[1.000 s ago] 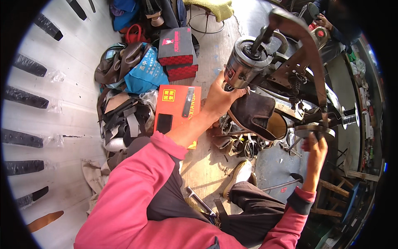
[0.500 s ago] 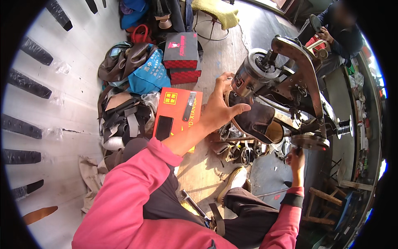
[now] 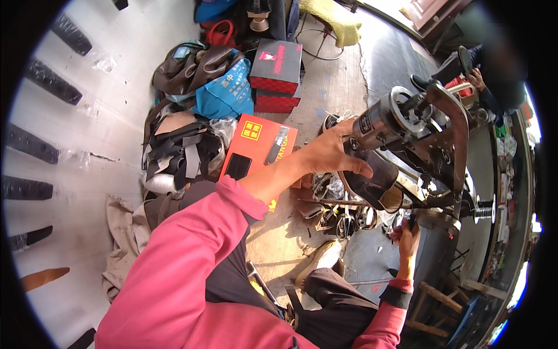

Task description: The person operates a manual sewing machine to stitch a black shoe, guiding the material with both hands and turning the handwheel. They pause to trim excess thread with scissors, then resume sewing and finish by cutting the thread.

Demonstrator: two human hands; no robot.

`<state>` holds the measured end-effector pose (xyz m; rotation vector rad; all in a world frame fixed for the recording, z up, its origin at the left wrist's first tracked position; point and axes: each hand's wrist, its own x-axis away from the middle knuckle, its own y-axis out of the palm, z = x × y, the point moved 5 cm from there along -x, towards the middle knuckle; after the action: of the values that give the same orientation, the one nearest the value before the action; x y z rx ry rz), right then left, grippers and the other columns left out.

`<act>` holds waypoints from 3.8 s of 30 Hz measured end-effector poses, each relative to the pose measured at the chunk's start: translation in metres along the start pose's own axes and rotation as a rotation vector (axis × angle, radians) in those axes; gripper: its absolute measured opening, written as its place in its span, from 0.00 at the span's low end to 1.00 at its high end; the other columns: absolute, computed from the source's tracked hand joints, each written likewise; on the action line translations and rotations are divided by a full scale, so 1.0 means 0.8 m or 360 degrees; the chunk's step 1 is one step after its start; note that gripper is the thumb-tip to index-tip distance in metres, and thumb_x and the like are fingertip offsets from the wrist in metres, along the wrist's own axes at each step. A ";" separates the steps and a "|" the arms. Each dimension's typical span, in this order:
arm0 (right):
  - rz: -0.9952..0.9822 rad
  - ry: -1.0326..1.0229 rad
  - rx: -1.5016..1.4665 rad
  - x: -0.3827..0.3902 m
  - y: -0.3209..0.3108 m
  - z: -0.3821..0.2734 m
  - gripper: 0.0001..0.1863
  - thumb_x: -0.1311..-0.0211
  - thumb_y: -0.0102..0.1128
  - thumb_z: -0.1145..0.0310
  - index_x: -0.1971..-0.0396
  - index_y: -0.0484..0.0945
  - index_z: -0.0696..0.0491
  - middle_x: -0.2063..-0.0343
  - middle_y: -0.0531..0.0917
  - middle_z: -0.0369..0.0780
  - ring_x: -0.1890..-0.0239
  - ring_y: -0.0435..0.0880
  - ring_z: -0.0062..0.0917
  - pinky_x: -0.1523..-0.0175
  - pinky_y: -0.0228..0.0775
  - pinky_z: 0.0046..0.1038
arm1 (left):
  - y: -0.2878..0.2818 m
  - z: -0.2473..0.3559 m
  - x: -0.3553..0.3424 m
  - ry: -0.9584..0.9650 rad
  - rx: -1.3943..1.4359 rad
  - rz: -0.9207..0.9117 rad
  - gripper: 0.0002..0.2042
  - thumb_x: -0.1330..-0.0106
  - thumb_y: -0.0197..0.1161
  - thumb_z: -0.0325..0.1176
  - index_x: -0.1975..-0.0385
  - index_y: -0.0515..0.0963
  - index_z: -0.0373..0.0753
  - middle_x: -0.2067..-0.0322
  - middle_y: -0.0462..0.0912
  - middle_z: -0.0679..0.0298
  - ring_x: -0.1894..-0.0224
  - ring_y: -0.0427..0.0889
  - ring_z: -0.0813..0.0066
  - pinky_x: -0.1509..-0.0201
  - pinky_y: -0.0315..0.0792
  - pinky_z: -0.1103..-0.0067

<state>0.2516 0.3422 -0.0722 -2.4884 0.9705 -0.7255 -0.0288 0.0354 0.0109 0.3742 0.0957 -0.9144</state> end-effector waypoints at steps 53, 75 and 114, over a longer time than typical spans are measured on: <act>0.0416 -0.0552 -0.0024 0.038 -0.089 -0.103 0.10 0.29 0.63 0.64 0.64 0.82 0.56 0.80 0.79 0.33 0.81 0.76 0.15 0.75 0.68 0.19 | -0.016 -0.029 0.009 -0.0178 -0.0649 0.0085 0.47 0.47 0.79 0.30 0.25 0.60 0.52 0.48 0.83 0.58 0.48 0.80 0.66 0.41 0.74 0.69; 0.0732 -0.0417 -0.0204 0.000 -0.174 -0.047 0.05 0.37 0.55 0.78 0.71 0.76 0.52 0.80 0.75 0.31 0.82 0.70 0.14 0.78 0.61 0.18 | -0.015 -0.040 0.015 0.0140 -0.0943 0.0182 0.33 0.45 0.77 0.30 0.40 0.65 0.42 0.52 0.82 0.49 0.46 0.80 0.42 0.43 0.73 0.62; 0.0061 0.0085 -0.0119 -0.013 -0.012 0.011 0.12 0.33 0.64 0.62 0.67 0.76 0.55 0.80 0.79 0.36 0.84 0.79 0.22 0.80 0.72 0.23 | -0.022 -0.030 0.021 -0.0414 0.0111 -0.0056 0.51 0.35 0.39 0.80 0.28 0.63 0.37 0.38 0.75 0.56 0.48 0.82 0.68 0.59 0.85 0.75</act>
<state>0.2549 0.3577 -0.0778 -2.5183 1.0798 -0.7602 -0.0302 0.0217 -0.0205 0.3157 -0.1691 -0.9954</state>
